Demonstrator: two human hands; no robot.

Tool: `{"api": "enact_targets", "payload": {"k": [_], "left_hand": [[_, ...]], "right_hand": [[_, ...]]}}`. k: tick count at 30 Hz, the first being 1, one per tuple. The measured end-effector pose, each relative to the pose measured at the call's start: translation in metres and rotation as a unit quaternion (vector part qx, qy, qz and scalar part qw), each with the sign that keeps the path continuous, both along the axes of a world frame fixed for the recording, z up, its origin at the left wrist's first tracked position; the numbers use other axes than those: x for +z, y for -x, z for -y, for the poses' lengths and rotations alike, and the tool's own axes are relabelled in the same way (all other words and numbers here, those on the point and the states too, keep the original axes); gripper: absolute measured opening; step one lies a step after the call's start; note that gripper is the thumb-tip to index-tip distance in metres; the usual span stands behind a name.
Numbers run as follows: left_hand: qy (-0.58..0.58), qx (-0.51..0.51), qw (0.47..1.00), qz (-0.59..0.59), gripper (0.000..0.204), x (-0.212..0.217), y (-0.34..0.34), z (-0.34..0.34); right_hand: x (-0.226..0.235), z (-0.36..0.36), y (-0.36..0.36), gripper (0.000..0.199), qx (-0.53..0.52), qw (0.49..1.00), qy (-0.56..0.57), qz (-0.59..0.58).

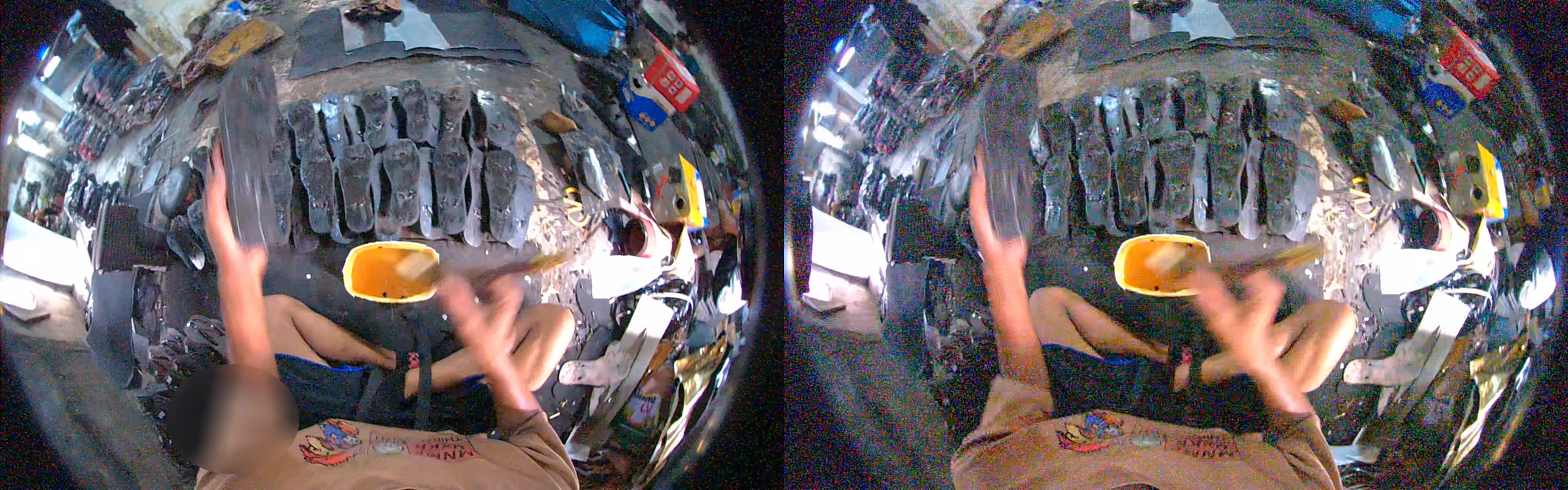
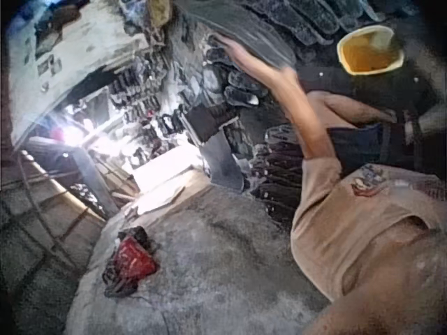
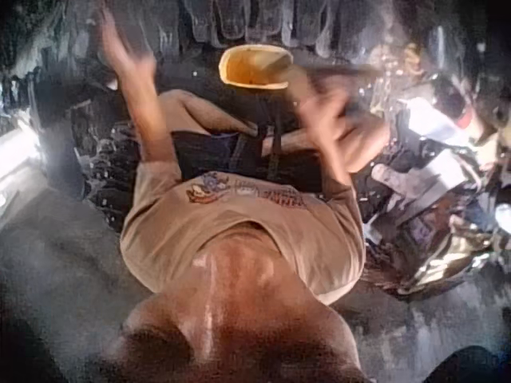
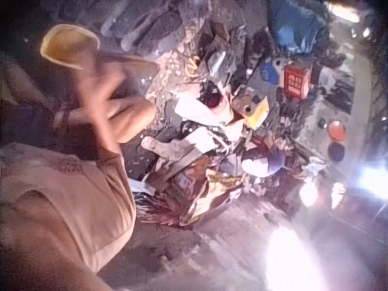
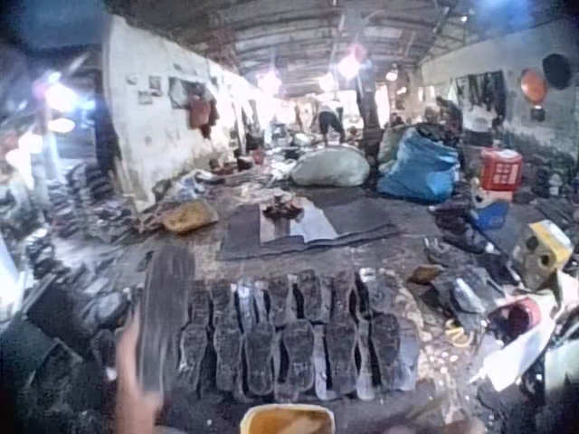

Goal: The person sits on the floor and repeatedly picks up dark shoe parts, dips a brush into a yellow container, and applies a white coating to each part. They place each coated part back into a large pile on the floor and continue the process with the next item.

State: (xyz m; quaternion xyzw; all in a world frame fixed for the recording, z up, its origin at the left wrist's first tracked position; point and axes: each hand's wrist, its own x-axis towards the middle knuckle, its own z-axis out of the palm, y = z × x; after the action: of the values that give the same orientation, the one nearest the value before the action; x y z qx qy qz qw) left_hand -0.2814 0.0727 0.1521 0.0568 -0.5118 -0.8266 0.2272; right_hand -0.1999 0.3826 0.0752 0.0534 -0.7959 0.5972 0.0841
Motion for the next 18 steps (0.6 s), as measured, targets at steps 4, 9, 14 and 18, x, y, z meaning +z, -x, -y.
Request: {"api": "enact_targets", "payload": {"k": [4,9,14,18], "left_hand": [[0.062,-0.058,0.993,0.082,0.028,-0.060,0.203,0.104],[-0.178,-0.078,0.936,0.294,0.019,-0.223,0.341,0.051],[-0.097,0.087,0.939,0.319,0.010,-0.246,0.333,0.019],[0.219,0.047,0.968,0.117,0.022,-0.253,0.197,0.050]], "right_hand": [[-0.070,-0.070,0.089,0.026,-0.275,0.960,-0.041,0.034],[-0.108,-0.073,0.096,0.030,-0.229,0.969,-0.067,0.068],[-0.109,-0.060,0.100,0.033,-0.225,0.968,-0.027,0.107],[-0.138,-0.076,0.092,0.040,-0.268,0.943,-0.066,0.185]]}}
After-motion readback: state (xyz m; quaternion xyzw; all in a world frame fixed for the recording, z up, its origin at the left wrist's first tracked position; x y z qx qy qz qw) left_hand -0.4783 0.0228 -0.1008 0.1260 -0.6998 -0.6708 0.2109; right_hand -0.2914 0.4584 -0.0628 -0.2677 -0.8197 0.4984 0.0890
